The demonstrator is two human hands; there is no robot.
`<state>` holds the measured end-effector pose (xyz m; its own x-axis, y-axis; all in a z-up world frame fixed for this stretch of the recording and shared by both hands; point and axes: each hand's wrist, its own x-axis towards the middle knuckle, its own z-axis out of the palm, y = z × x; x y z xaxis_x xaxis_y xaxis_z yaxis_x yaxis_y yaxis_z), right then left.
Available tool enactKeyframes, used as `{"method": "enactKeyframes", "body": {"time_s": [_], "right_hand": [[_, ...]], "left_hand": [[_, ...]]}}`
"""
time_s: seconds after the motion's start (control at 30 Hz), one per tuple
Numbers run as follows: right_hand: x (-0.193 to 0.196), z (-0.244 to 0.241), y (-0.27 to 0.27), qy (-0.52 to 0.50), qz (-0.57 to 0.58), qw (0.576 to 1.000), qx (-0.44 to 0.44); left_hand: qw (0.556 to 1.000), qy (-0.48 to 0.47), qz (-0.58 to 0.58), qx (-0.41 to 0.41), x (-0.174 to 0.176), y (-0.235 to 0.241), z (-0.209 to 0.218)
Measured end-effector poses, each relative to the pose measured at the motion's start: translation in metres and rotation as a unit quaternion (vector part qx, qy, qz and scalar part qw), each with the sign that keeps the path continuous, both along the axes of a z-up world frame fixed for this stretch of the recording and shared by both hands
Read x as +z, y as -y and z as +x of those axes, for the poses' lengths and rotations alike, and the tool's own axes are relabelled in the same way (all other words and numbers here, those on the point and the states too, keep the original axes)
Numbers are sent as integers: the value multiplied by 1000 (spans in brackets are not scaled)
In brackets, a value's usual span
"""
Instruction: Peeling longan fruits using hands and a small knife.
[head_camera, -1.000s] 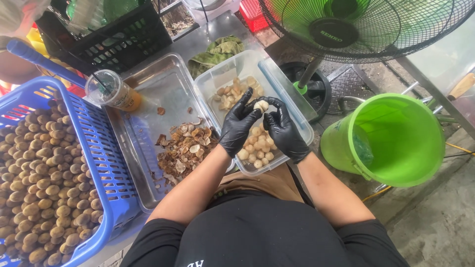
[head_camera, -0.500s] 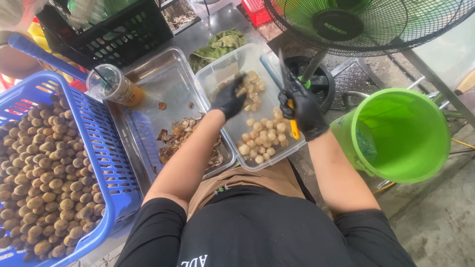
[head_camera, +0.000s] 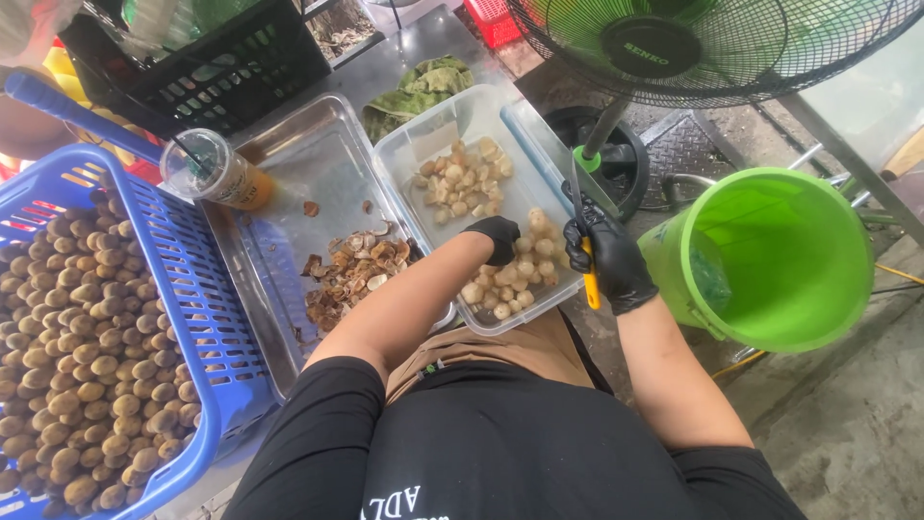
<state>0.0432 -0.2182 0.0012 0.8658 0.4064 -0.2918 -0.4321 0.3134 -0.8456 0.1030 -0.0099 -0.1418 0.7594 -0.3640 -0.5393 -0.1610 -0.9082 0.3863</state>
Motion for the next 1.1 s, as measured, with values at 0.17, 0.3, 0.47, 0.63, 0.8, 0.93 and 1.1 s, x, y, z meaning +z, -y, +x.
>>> {"method": "enactKeyframes", "body": {"time_s": [0.17, 0.3, 0.47, 0.63, 0.8, 0.93, 1.1], "right_hand": [[8, -5, -2, -5, -5, 1000, -1], [16, -10, -4, 30, -28, 999, 5], [15, -14, -5, 55, -59, 997, 19], [4, -14, 0, 45, -45, 998, 20], [14, -19, -3, 71, -57, 995, 32], [24, -27, 0, 110, -91, 989, 41], [2, -29, 2, 99, -88, 991, 27]], "left_hand": [[999, 7, -47, 21, -25, -23, 6], [989, -46, -121, 66, -81, -36, 22], [995, -51, -88, 6, -16, -29, -2], [999, -15, -46, 16, 2, -19, -7], [1000, -2, -23, 21, -5, -12, -5], [982, 82, -141, 95, 31, -27, -12], [849, 95, -483, 190, 92, -27, -38]]}}
